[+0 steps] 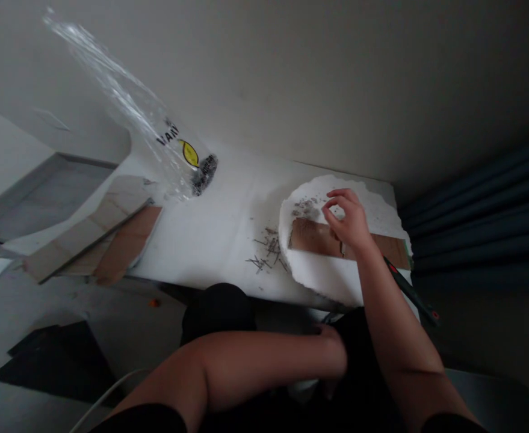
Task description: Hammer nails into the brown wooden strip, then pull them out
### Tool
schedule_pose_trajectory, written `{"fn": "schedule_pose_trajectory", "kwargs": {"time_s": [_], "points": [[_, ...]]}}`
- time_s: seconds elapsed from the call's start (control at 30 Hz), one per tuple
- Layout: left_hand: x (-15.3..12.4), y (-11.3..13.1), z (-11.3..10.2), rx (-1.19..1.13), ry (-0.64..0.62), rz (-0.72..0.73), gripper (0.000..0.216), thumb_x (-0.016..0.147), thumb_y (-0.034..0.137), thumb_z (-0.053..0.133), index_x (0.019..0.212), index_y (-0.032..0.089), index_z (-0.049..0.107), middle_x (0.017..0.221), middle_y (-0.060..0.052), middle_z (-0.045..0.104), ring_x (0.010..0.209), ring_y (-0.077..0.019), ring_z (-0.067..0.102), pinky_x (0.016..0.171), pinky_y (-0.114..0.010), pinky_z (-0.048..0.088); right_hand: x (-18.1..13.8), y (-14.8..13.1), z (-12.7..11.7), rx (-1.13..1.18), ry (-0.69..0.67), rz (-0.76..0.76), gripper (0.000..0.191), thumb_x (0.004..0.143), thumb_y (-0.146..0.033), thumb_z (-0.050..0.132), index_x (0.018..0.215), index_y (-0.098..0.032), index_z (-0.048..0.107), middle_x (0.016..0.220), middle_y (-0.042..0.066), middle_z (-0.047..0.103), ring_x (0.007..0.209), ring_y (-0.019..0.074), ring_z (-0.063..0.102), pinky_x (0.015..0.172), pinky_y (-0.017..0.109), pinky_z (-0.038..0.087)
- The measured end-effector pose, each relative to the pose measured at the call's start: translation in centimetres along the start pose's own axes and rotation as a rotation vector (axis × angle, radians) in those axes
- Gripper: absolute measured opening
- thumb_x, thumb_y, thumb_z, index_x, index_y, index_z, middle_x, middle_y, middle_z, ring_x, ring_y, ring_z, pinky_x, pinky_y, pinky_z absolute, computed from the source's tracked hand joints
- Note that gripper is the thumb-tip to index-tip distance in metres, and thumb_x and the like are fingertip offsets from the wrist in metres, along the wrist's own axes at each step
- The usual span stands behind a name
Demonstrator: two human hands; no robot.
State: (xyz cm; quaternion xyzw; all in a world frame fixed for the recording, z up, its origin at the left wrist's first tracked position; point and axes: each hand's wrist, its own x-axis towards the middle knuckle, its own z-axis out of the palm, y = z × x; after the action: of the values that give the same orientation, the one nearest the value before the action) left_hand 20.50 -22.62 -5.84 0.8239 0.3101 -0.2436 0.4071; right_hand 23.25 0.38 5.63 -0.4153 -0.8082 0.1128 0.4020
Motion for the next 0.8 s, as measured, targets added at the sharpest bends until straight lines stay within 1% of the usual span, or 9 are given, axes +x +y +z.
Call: {"fn": "schedule_pose_trajectory", "kwargs": {"time_s": [0.03,0.1,0.27,0.43,0.5,0.53,0.67,0.7,0.8], "points": [[-0.9,-0.4,-1.7,0.105,-0.203,0.028,0.033,0.042,0.052,0.089,0.062,0.027,0.078,0.082,-0.014,0.076,0.098,-0.0482,0.069,0.087,-0.068,0.052,-0.3,0.6,-0.7,-0.046,0.055,0.016,0.005,0.087,-0.025,0.061,0.083,-0.023,0.062,0.106,0.009,0.063,0.107,0.0252,0.059,0.098,0.045,0.045],[-3.0,-1.2,-5.1,0.089,-0.304,0.198,0.034,0.046,0.047,0.09,0.069,0.024,0.079,0.083,-0.01,0.077,0.094,-0.0363,0.071,0.09,-0.051,0.056,-1.5,2.0,-1.8,-0.147,0.102,0.073,0.005,0.086,-0.026,0.06,0.083,-0.023,0.062,0.102,0.01,0.063,0.105,0.0264,0.058,0.097,0.045,0.045],[-9.9,-3.4,-11.0,-0.06,-0.266,0.398,0.04,0.058,0.059,0.083,0.062,0.021,0.072,0.081,-0.006,0.076,0.083,-0.0259,0.069,0.08,-0.038,0.055,-6.1,4.9,-4.0,-0.39,-0.062,0.312,0.017,0.081,-0.027,0.06,0.095,-0.019,0.065,0.104,0.015,0.062,0.103,0.0316,0.056,0.095,0.047,0.046],[-16.9,-9.6,-15.4,-0.472,-0.202,0.498,0.042,0.072,0.06,0.074,0.092,0.023,0.074,0.097,-0.004,0.077,0.09,-0.0195,0.069,0.082,-0.033,0.054,-9.6,4.8,-6.0,-0.569,-0.258,0.503,0.037,0.085,-0.037,0.06,0.115,-0.016,0.065,0.116,0.019,0.059,0.11,0.0354,0.055,0.097,0.049,0.043],[-18.5,-13.5,-16.8,-0.626,-0.038,0.44,0.049,0.077,0.065,0.067,0.099,0.022,0.072,0.092,-0.006,0.076,0.086,-0.0201,0.07,0.081,-0.036,0.056,-10.5,4.2,-6.2,-0.605,-0.315,0.563,0.043,0.086,-0.041,0.06,0.121,-0.015,0.064,0.12,0.02,0.059,0.111,0.0364,0.055,0.097,0.05,0.042],[-18.8,-15.4,-17.3,-0.675,0.157,0.379,0.051,0.085,0.067,0.055,0.104,0.022,0.07,0.086,-0.006,0.075,0.088,-0.0206,0.07,0.081,-0.037,0.056,-10.8,3.8,-6.2,-0.612,-0.327,0.58,0.045,0.087,-0.041,0.059,0.125,-0.015,0.063,0.122,0.02,0.058,0.113,0.037,0.054,0.097,0.05,0.042],[-17.2,-19.9,-17.0,-0.402,0.942,-0.238,0.047,0.094,0.053,0.046,0.114,0.015,0.065,0.108,-0.016,0.072,0.102,-0.0264,0.067,0.092,-0.045,0.053,-12.2,2.5,-6.4,-0.625,-0.295,0.59,0.052,0.088,-0.042,0.06,0.135,-0.019,0.058,0.13,0.019,0.054,0.122,0.0393,0.049,0.1,0.052,0.04],[-16.4,-19.8,-16.5,-0.262,1.05,-0.304,0.048,0.093,0.052,0.05,0.118,0.013,0.064,0.118,-0.018,0.069,0.11,-0.029,0.064,0.098,-0.048,0.05,-12.6,2.3,-6.6,-0.624,-0.28,0.581,0.053,0.088,-0.042,0.06,0.135,-0.019,0.058,0.131,0.019,0.054,0.123,0.0391,0.048,0.101,0.052,0.04],[-13.8,-17.9,-14.8,0.065,1.094,-0.136,0.059,0.096,0.053,0.045,0.14,0.014,0.051,0.146,-0.017,0.053,0.136,-0.0299,0.047,0.112,-0.046,0.04,-14.0,2.1,-7.0,-0.631,-0.224,0.614,0.053,0.089,-0.042,0.059,0.133,-0.013,0.058,0.131,0.022,0.053,0.123,0.0378,0.049,0.101,0.05,0.041]]}}
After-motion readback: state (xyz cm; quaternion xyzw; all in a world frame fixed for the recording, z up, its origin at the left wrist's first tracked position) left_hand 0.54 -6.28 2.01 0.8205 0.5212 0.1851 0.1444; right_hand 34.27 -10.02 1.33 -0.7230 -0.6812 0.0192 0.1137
